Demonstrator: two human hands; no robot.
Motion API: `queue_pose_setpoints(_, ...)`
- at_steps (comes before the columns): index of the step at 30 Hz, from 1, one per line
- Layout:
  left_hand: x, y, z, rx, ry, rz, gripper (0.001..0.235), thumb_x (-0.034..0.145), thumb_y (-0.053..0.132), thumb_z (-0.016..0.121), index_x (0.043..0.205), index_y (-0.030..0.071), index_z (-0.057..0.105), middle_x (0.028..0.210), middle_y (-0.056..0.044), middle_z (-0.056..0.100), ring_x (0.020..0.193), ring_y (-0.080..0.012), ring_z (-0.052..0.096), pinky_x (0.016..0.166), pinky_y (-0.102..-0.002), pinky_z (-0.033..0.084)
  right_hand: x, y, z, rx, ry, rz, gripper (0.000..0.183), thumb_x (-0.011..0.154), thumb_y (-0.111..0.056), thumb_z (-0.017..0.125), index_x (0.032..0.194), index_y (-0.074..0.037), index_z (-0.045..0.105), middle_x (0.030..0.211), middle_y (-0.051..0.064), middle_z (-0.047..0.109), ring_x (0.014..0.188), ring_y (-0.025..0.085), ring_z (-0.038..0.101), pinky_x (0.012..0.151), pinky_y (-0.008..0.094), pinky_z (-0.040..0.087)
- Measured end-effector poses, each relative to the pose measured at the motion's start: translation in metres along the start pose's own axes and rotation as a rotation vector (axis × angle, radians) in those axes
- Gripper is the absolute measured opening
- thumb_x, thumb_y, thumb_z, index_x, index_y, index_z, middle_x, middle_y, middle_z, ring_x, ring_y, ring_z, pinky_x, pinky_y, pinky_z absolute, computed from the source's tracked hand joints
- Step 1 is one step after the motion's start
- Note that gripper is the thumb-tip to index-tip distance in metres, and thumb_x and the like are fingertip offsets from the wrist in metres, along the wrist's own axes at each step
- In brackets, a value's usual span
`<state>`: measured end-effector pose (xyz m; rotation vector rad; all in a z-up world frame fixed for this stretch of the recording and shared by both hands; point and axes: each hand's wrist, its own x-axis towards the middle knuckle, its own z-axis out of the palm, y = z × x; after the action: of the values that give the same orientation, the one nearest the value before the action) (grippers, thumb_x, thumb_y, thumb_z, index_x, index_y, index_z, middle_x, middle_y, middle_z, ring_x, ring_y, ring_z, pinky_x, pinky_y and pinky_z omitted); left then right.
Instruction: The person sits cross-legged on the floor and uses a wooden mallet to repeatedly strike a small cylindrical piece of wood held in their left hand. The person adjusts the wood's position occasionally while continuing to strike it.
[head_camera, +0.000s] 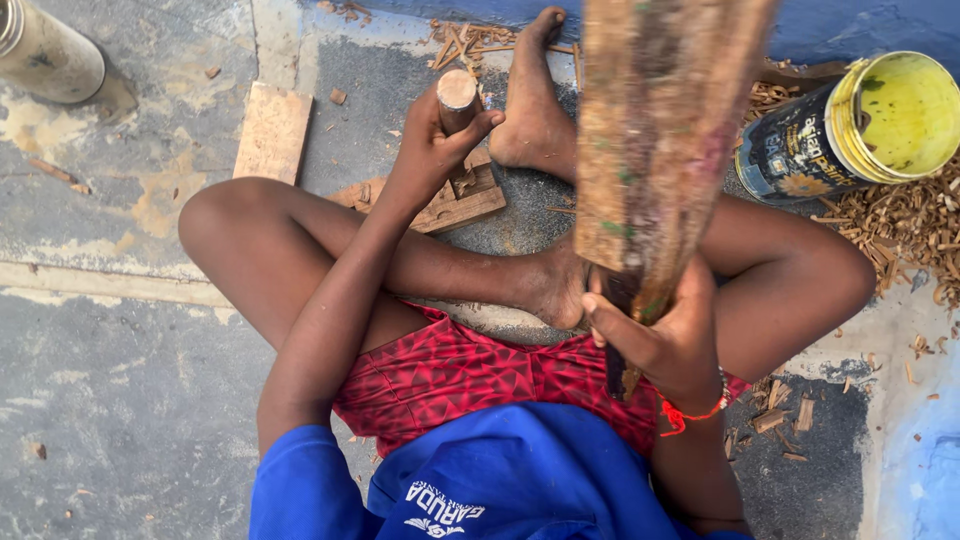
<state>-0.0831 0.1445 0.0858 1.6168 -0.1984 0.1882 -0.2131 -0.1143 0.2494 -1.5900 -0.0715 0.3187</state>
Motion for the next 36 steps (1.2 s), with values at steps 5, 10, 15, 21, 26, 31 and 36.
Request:
queue_pose_setpoints(5,-0.001,-0.001,0.0,0.026,0.025,0.046,0.033,0.095,0.024,0.085,0.097,0.005,0.058,0.083,0.001,0.061,0.076,-0.0098,0.056,0.071,-0.029,0.049,0.012,0.014,0.01,-0.116,-0.043,-0.027,0.058,0.082,-0.008,0.078,0.133,-0.001,0.049,0.108,0.003,0.065,0.096,0.008,0.063,0.089,0.026,0.054)
queue_pose_setpoints(10,-0.001,-0.007,-0.001,-0.049,0.035,0.006,0.03,0.097,0.024,0.082,0.099,0.007,0.058,0.084,0.001,0.061,0.078,-0.0096,0.057,0.072,-0.03,0.05,0.022,0.019,0.012,-0.14,-0.112,-0.028,0.06,0.084,-0.009,0.078,0.136,0.0,0.048,0.115,0.003,0.063,0.104,0.008,0.061,0.095,0.027,0.053)
queue_pose_setpoints(15,-0.002,-0.01,0.0,0.02,0.014,0.117,0.028,0.097,0.024,0.083,0.099,0.008,0.059,0.087,0.0,0.064,0.082,-0.0113,0.064,0.074,-0.033,0.054,0.024,0.015,0.013,-0.101,-0.107,0.017,0.063,0.084,-0.01,0.077,0.138,0.0,0.048,0.112,0.005,0.063,0.1,0.009,0.062,0.092,0.028,0.054)
queue_pose_setpoints(21,-0.002,-0.017,0.0,0.035,0.03,0.083,0.021,0.098,0.016,0.077,0.101,0.007,0.058,0.089,-0.001,0.066,0.083,-0.0121,0.064,0.076,-0.032,0.054,0.026,0.022,0.014,-0.149,-0.133,-0.038,0.063,0.085,-0.011,0.078,0.139,0.001,0.047,0.118,0.005,0.062,0.107,0.009,0.061,0.098,0.028,0.053)
queue_pose_setpoints(26,-0.004,-0.019,0.003,0.06,0.023,0.096,0.012,0.096,0.006,0.069,0.1,0.007,0.057,0.085,0.0,0.064,0.079,-0.0104,0.062,0.074,-0.03,0.054,0.027,0.023,0.016,-0.101,-0.165,0.024,0.057,0.085,-0.009,0.076,0.135,-0.001,0.048,0.104,0.003,0.062,0.089,0.008,0.06,0.08,0.025,0.054)
queue_pose_setpoints(31,0.0,-0.008,0.009,0.007,-0.004,0.098,0.03,0.089,0.004,0.065,0.118,0.004,0.06,0.089,0.002,0.069,0.077,-0.0056,0.064,0.071,-0.027,0.054,0.029,0.015,0.021,-0.011,-0.186,0.075,0.051,0.087,-0.005,0.073,0.129,-0.001,0.046,0.091,0.003,0.061,0.07,0.006,0.058,0.06,0.023,0.052)
queue_pose_setpoints(36,-0.005,-0.005,0.011,0.035,-0.048,0.063,0.027,0.095,0.013,0.082,0.108,0.004,0.06,0.09,-0.002,0.065,0.084,-0.0078,0.058,0.077,-0.028,0.051,0.027,-0.008,0.012,0.055,-0.162,0.056,0.051,0.088,-0.003,0.072,0.13,-0.001,0.044,0.09,0.004,0.063,0.07,0.008,0.061,0.061,0.023,0.053)
